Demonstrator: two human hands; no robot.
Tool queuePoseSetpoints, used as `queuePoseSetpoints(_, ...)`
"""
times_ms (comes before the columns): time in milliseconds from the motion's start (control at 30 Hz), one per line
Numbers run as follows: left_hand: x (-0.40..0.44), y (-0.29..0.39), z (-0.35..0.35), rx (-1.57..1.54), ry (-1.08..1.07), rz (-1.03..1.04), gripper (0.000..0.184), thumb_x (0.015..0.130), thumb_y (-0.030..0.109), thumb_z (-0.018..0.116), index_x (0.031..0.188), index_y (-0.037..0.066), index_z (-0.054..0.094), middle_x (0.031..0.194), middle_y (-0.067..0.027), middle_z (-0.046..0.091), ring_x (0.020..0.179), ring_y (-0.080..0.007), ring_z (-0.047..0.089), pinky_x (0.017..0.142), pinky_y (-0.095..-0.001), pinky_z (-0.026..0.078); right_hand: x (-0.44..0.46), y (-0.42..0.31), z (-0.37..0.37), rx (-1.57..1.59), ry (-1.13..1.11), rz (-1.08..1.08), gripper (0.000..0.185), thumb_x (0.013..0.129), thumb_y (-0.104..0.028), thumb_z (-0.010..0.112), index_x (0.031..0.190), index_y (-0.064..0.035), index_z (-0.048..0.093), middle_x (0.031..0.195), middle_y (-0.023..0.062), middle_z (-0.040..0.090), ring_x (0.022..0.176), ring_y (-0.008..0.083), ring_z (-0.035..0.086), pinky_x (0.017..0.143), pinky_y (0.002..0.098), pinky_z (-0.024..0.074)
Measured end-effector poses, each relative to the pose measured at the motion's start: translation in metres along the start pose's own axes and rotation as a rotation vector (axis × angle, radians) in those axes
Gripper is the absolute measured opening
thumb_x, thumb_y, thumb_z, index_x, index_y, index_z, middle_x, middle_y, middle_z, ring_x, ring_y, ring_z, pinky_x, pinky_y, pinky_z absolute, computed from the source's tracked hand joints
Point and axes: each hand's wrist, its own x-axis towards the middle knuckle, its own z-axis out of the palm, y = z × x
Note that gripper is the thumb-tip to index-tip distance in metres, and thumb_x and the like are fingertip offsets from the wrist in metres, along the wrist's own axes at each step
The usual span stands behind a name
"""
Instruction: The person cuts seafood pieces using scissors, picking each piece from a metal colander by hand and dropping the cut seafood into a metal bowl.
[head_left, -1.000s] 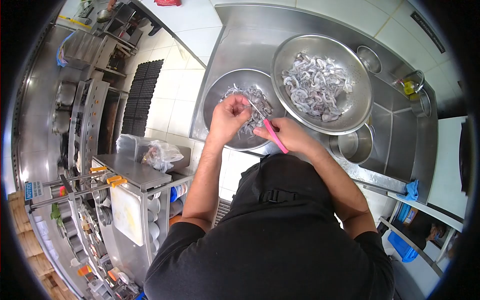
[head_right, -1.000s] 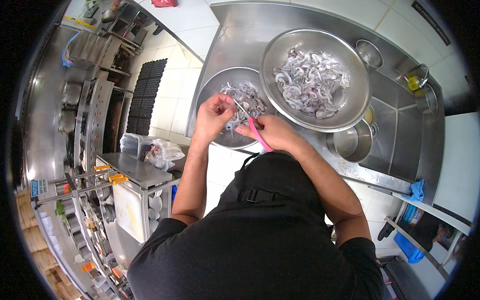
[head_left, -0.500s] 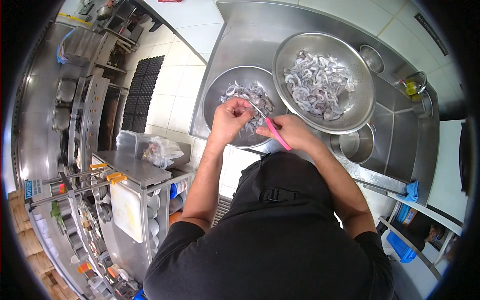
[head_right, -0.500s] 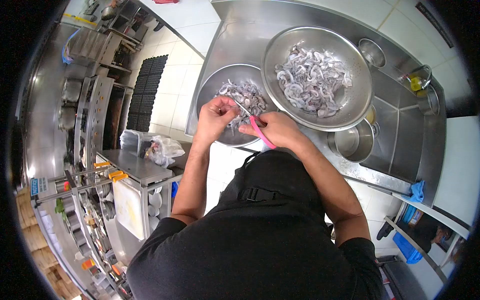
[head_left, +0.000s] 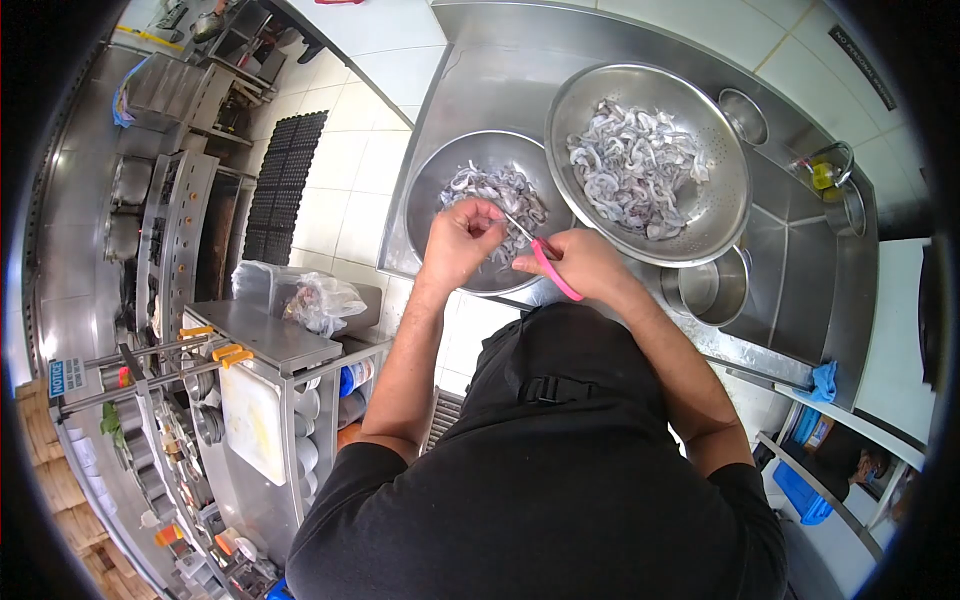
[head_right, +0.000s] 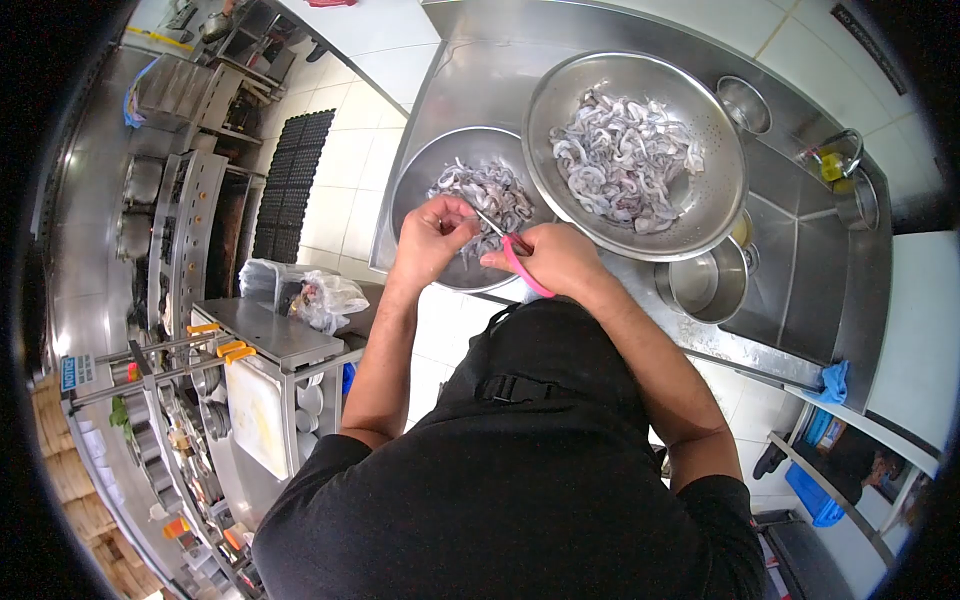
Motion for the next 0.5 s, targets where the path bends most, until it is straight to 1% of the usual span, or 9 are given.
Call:
queuePoseSetpoints(100,-0.005,-0.004,0.007,-0.083,-0.055,0.035,0.013,0.091,0.001,0.078,0.102,0.001,0.070,0.087,0.0014,0.072,0.079,-0.0033,0.065,0.070,-0.0218,0.053,0.004,-0.001,0.001,0.006,-0.051,0.027,0.083,0.080,-0.086,0.070,0.078,-0.0029,0.073,0.074,0.0162,0.071,0.076,0.0349,0.072,0.072,0.0447,0.0532)
queuePoseSetpoints(267,-0.009,-0.007,0.008,-0.030,-0.050,0.022,0.012,0.092,0.001,0.077,0.103,0.000,0.070,0.088,0.0009,0.073,0.079,-0.0037,0.065,0.070,-0.0219,0.053,0.008,0.006,0.008,0.078,-0.071,0.013,0.084,0.079,-0.087,0.069,0.085,-0.0028,0.076,0.079,0.0173,0.073,0.078,0.0362,0.072,0.074,0.0449,0.0537)
queuePoseSetpoints(467,-0.013,-0.004,0.005,0.006,-0.032,0.026,0.012,0.093,0.000,0.076,0.103,0.001,0.070,0.089,-0.0002,0.073,0.079,-0.0042,0.065,0.070,-0.0224,0.054,0.003,0.002,0.009,0.088,-0.016,-0.020,0.082,0.081,-0.084,0.070,0.088,-0.0034,0.079,0.076,0.0157,0.073,0.075,0.0342,0.071,0.073,0.0424,0.0535)
queuePoseSetpoints(500,-0.013,-0.004,0.004,0.015,-0.029,0.031,0.012,0.093,0.000,0.076,0.103,0.001,0.070,0.089,-0.0003,0.073,0.079,-0.0042,0.065,0.070,-0.0225,0.054,0.003,0.002,0.009,0.098,-0.021,-0.019,0.080,0.082,-0.082,0.070,0.088,-0.0029,0.079,0.074,0.0149,0.072,0.074,0.0328,0.070,0.073,0.0421,0.0533)
